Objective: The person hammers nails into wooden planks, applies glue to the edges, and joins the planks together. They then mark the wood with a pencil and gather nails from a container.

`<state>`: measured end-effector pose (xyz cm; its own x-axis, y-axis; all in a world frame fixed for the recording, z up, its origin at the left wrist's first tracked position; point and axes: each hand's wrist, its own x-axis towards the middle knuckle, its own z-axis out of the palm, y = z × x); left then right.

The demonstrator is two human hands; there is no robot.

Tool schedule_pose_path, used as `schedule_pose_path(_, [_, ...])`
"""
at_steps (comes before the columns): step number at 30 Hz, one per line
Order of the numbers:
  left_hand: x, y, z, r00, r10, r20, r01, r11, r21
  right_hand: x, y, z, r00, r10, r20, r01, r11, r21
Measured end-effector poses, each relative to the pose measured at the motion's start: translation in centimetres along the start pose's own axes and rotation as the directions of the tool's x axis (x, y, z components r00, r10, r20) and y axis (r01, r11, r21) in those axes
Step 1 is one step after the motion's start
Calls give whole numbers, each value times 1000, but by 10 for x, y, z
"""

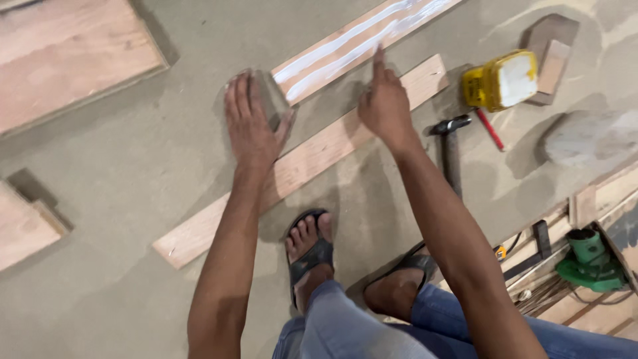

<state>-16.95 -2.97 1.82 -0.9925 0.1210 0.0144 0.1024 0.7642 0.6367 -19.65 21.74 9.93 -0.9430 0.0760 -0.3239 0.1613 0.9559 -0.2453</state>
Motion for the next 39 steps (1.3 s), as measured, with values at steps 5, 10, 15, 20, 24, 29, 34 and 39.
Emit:
schedule_pose_path(5, [25,7,6,996,43,82,-52,993,107,41,73,-3,989,-42,-144,35,998,-55])
schedule_pose_path(10, [23,-9,-2,988,15,155,-32,993,110,48,104,-11,986,-55,-156,39,994,-100])
schedule_pose_path(15, [-8,-37,-45,981,-89,175,66,989,131,42,97,-14,993,-89,-79,80,990,-116])
schedule_pose_path(20, [-25,-46,-53,993,-46,105,29,986,162,40,31,10,992,-69,102,88,978,-189])
schedule_pose_path(24, [-26,-52,-48,996,-24,80,9,983,185,48,-1,12,991,-10,136,48,960,-276])
schedule_pose_path(29, [-28,-54,-48,998,0,56,-9,987,159,65,-22,7,955,55,290,176,682,-710])
schedule_pose_path(34, [-27,-51,-51,998,-7,63,-3,989,151,78,-20,-4,943,152,296,168,551,-818])
schedule_pose_path(39, [-29,-50,-54,991,-64,120,51,993,107,37,56,-42,980,-159,122,183,959,-215])
